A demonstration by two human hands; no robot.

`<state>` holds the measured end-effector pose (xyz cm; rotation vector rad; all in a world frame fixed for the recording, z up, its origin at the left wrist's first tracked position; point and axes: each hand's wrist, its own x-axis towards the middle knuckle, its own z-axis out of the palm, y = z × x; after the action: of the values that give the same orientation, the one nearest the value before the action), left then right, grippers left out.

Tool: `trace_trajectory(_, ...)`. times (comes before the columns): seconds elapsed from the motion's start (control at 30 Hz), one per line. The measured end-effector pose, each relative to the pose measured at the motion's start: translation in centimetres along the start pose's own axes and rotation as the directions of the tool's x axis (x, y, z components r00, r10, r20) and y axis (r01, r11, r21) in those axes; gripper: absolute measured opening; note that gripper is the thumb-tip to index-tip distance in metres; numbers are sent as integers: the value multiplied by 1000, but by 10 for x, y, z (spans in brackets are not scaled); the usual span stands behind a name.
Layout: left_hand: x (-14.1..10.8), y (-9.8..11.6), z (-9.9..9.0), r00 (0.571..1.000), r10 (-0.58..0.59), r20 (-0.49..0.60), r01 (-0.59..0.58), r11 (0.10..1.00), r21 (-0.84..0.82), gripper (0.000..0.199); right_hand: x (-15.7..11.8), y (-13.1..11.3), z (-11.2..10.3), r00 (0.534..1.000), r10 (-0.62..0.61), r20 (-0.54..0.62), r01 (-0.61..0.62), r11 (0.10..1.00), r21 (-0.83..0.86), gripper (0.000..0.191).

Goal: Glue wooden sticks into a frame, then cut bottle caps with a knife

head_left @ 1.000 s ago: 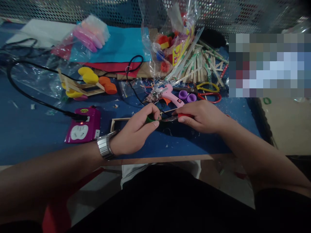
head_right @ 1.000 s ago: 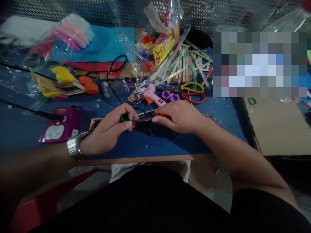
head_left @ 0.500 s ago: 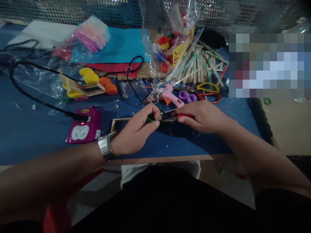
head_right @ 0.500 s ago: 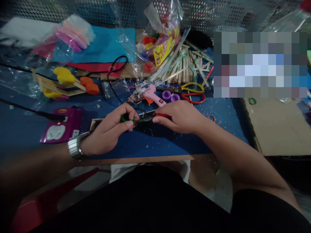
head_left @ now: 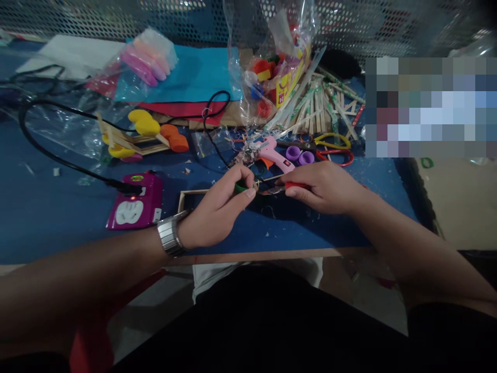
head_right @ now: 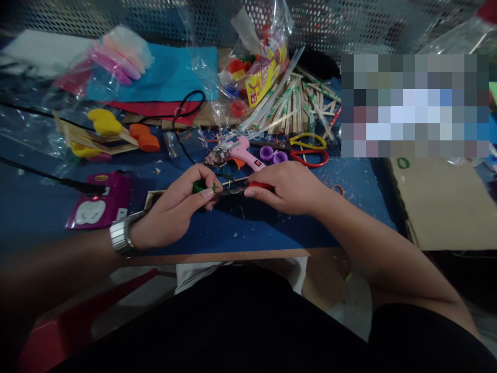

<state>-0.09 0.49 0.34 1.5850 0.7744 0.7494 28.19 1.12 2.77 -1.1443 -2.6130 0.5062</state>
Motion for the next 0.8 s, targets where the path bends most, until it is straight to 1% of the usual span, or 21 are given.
trace_trajectory(0.1,1,-2,0,1000,-13,-8,12,998,-58,12,1,-3,-2,999,26,22,-26,1000,12,66)
trace_trajectory(0.17,1,-5,0,1000,1,-7,-1,997,-79,13,1,-3,-3,1000,25,-8,-25,1000,14,65)
trace_trajectory(0.3,0,-12,-1,999,28,25,-23,988,-154,7,1,-1,-1,1000,17,-16,-17,1000,1,65)
trace_trajectory(0.37,-1,-14,-1,999,33,37,-27,986,-162,5,1,0,0,1000,9,-12,-9,1000,-5,66)
trace_trajectory(0.63,-1,-15,-1,998,36,50,-26,981,-195,7,1,-1,0,1000,-13,-15,13,1000,14,65)
trace_trajectory(0.8,-2,-14,-1,998,34,59,-24,985,-171,8,1,-1,0,999,-23,-24,24,1000,1,66)
